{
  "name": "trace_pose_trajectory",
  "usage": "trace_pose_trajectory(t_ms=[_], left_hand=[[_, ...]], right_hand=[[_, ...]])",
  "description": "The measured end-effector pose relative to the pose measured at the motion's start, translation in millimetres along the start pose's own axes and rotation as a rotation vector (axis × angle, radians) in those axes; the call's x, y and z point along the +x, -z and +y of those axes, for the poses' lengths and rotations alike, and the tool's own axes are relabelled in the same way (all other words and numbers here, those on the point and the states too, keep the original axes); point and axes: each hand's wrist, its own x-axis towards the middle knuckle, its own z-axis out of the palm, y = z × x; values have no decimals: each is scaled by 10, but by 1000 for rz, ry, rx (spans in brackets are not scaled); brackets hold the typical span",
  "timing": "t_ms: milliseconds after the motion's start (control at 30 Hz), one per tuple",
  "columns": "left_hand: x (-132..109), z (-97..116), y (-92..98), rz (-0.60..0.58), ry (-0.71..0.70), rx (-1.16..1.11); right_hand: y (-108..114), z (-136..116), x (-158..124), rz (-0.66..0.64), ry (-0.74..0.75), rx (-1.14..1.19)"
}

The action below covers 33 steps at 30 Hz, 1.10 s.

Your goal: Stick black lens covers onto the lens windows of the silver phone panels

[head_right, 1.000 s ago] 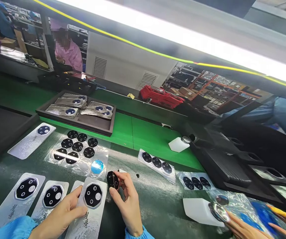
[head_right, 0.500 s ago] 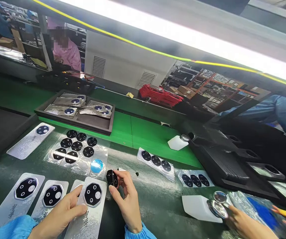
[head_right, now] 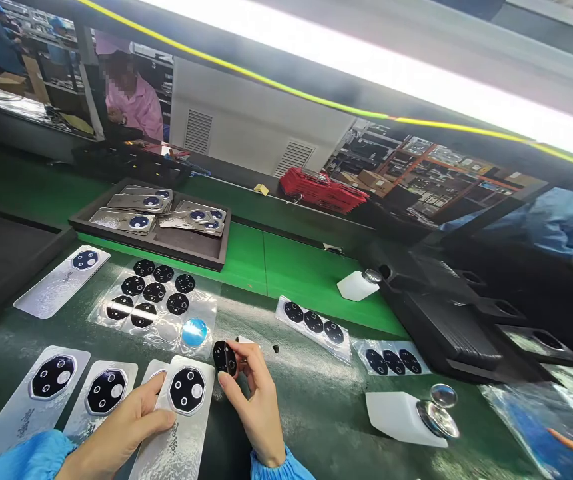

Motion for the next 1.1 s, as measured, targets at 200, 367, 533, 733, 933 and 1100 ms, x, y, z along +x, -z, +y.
trace_pose_trajectory(t_ms=[200,367,533,733,933,1100], left_hand=[[-12,15,-15,17,-1,1],[-23,32,-30,24,12,-2],[-22,31,-32,16,6,-9],[-10,3,-26,5,-20,-11],[-25,15,-33,4,-24,-12],[-26,21,-30,2,-23,7]], right_hand=[[-2,-23,-2,0,4,4],[-12,-29,-7,5,-1,5],[-13,-36,4,12,-6,-1],[-17,-43,-4,9,3,-10],[-37,-130,-9,27,-19,-11],[-27,-113,-5,7,-13,-28]])
